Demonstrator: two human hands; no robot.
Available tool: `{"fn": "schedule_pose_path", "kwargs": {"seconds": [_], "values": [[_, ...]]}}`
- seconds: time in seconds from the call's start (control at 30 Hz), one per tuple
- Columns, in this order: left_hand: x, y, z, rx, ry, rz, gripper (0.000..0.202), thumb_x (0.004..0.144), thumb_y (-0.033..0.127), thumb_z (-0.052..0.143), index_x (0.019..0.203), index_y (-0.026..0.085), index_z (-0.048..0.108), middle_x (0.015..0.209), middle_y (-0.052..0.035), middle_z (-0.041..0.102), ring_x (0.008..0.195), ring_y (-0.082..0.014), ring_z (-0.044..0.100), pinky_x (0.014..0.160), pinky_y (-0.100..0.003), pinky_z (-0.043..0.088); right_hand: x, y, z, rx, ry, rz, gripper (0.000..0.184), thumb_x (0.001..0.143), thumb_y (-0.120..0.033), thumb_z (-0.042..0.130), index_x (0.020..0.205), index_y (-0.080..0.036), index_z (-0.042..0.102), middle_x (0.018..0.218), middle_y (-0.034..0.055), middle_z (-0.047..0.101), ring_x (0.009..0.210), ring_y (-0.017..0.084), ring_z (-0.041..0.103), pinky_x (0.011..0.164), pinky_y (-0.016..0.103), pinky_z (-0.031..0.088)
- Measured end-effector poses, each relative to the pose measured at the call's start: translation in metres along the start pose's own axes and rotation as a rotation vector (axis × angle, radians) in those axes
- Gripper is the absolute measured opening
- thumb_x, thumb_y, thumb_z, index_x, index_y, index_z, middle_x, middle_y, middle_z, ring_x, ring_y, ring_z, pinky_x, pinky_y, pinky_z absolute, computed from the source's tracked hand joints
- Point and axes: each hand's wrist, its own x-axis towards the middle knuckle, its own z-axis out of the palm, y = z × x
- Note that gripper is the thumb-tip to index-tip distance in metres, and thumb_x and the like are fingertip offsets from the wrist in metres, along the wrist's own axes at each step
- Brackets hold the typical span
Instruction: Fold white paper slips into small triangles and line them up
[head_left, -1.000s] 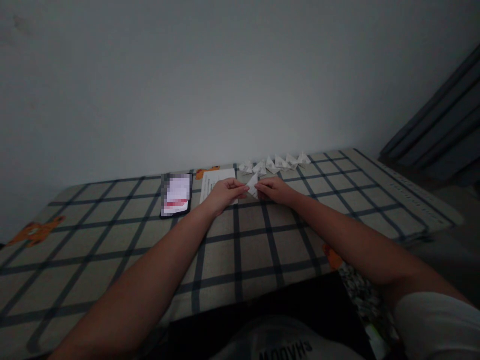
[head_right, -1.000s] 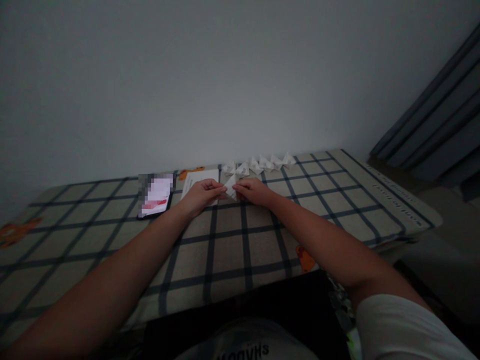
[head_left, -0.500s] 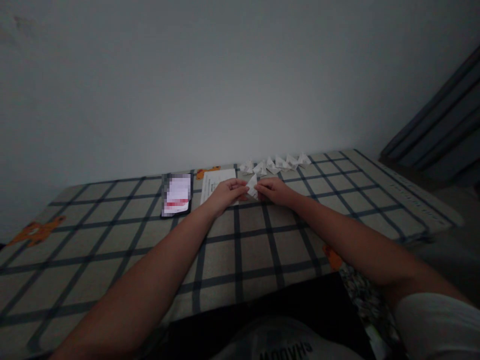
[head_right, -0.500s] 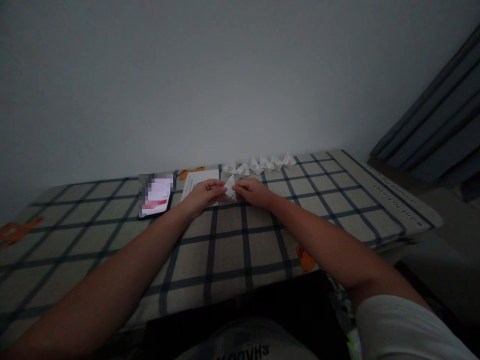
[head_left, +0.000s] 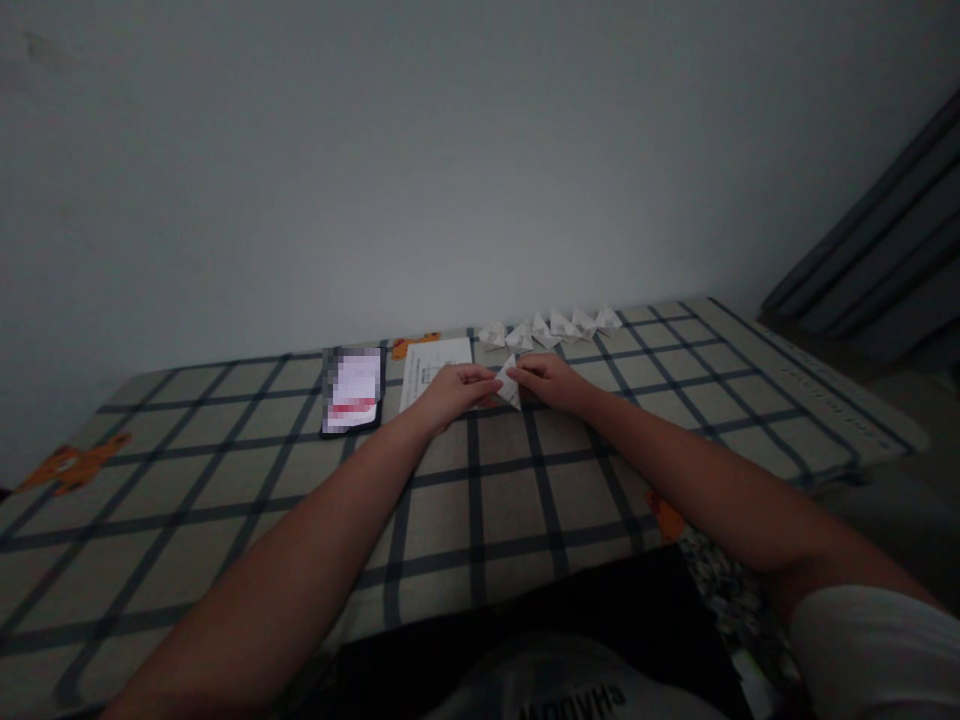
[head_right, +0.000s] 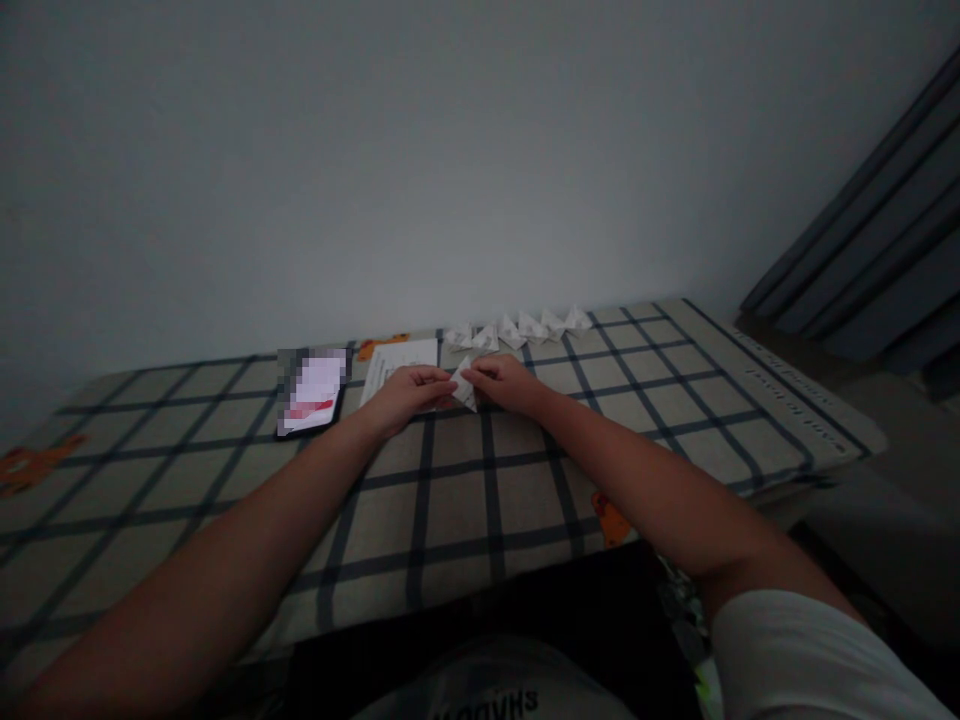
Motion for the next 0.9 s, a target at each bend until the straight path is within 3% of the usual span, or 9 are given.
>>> {"fn": "schedule_pose_path", "kwargs": {"seconds": [0.4, 0.67, 0.8, 0.9], "values": [[-0.001, -0.001, -0.002, 0.129, -0.099, 0.025, 0.026, 0.069, 0.038, 0.066, 0.078, 0.013, 0.065, 0.071, -0.0038, 0.064, 0.06, -0.011, 0.057, 0.059, -0.024, 0.046, 0.0, 0.008, 0.0, 0.049, 0.058, 0.052, 0.044, 0.088, -0.044, 0.039, 0.057, -0.014, 0.049, 0.053, -0.0022, 0.048, 0.051, 0.008, 0.043, 0.054, 0.022, 0.033], [0.0, -0.002, 0.001, 0.04, 0.072, 0.054, 0.032, 0.071, 0.042, 0.064, 0.085, 0.013, 0.065, 0.065, -0.0012, 0.061, 0.056, -0.0112, 0.056, 0.057, -0.025, 0.046, 0.001, 0.01, 0.0, 0.113, 0.082, 0.049, 0.045, 0.09, -0.043, 0.033, 0.058, -0.016, 0.048, 0.053, -0.0018, 0.048, 0.053, 0.009, 0.045, 0.057, 0.022, 0.036], [0.003, -0.002, 0.001, -0.058, 0.142, 0.08, 0.031, 0.072, 0.04, 0.064, 0.087, 0.013, 0.065, 0.064, 0.0014, 0.057, 0.056, -0.0097, 0.055, 0.06, -0.025, 0.048, 0.0, 0.008, 0.002, 0.186, -0.002, 0.034, 0.033, 0.087, -0.042, 0.043, 0.071, -0.015, 0.053, 0.06, -0.002, 0.051, 0.054, 0.009, 0.048, 0.054, 0.021, 0.037], [0.004, -0.004, 0.001, -0.05, 0.139, 0.109, 0.033, 0.073, 0.04, 0.063, 0.092, 0.014, 0.065, 0.069, 0.0002, 0.06, 0.059, -0.0101, 0.056, 0.062, -0.026, 0.05, 0.0, 0.007, 0.003, 0.168, 0.013, 0.028, 0.029, 0.086, -0.04, 0.046, 0.077, -0.014, 0.056, 0.062, -0.0013, 0.053, 0.055, 0.009, 0.049, 0.054, 0.021, 0.038]]}}
